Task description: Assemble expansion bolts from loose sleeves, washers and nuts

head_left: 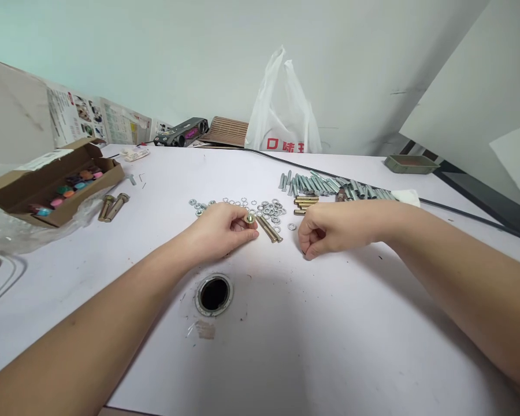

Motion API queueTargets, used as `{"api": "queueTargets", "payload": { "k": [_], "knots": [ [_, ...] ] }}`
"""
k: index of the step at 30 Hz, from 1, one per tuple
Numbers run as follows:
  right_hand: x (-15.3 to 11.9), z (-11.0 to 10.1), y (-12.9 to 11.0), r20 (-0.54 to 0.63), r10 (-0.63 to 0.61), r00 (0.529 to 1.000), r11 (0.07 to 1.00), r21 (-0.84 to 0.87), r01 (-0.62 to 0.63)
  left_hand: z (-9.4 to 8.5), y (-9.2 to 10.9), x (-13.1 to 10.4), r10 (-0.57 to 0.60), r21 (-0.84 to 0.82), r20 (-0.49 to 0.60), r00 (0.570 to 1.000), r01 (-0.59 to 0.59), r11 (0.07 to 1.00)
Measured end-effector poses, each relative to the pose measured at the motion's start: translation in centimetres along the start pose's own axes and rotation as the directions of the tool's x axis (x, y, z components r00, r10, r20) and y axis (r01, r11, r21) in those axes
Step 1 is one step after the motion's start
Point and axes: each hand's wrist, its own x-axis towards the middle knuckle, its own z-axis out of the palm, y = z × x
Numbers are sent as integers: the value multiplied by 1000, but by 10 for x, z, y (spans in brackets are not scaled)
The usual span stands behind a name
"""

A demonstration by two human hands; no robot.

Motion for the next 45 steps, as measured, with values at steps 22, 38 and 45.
{"api": "queueTargets", "payload": {
  "k": [22,38,45],
  "knots": [
    [11,0,-37,-575,144,806,930,356,87,10,4,-2,102,-49,68,992,-98,994],
    [3,0,11,-150,253,956,947,-164,-276,8,4,-1,-1,-22,56,998,2,1000],
    [3,-2,21,-211,292,933,926,-182,-331,9,5,-1,26,17,42,999,-27,999]
  ]
}}
